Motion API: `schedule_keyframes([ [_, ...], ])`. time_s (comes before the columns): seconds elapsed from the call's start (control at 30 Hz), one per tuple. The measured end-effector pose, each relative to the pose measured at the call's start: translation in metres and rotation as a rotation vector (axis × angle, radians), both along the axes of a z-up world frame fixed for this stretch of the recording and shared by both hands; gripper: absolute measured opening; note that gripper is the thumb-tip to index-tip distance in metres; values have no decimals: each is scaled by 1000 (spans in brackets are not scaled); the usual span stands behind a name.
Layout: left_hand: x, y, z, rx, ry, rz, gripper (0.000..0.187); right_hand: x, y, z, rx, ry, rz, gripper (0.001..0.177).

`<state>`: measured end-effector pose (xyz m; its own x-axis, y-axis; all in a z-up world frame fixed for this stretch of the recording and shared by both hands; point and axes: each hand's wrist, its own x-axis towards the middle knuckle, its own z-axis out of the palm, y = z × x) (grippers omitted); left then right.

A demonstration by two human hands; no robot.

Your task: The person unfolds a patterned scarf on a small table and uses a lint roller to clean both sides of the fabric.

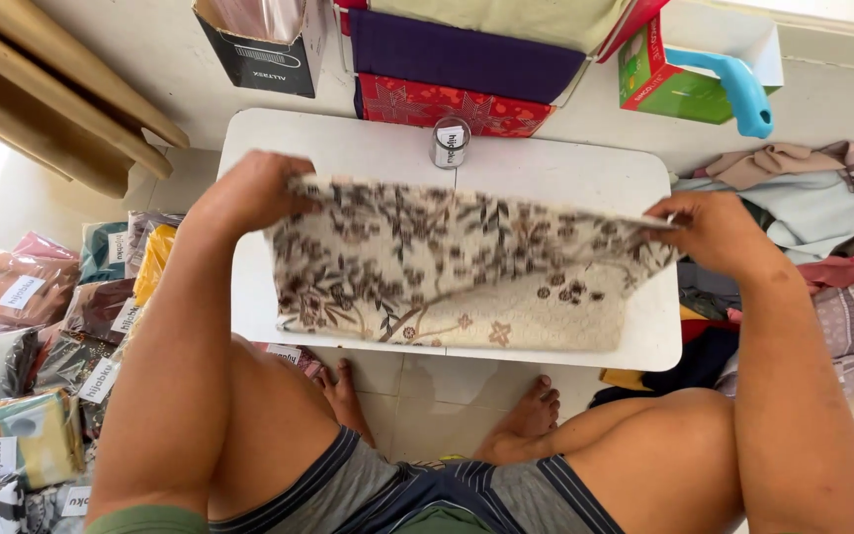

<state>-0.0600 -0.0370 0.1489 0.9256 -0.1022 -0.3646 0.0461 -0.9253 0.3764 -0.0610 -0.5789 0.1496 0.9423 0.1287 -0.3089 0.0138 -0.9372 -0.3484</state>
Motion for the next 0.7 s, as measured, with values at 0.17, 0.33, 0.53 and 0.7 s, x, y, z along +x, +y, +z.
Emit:
schedule_keyframes([
  [0.17, -6, 0, 3, -66, -640, -15, 24, -6, -13, -5, 259, -552, 159, 39],
  [0.33, -25, 10, 9, -104, -771, -143, 17, -25, -14, 10, 281, -590, 191, 37],
  [0.53, -43, 8, -25, 66, 135, -102, 43, -35, -15, -28, 57, 59, 109, 25],
  [0.7, -37, 15, -128, 228, 402, -270, 44, -42, -9, -102, -11, 436, 198, 25],
])
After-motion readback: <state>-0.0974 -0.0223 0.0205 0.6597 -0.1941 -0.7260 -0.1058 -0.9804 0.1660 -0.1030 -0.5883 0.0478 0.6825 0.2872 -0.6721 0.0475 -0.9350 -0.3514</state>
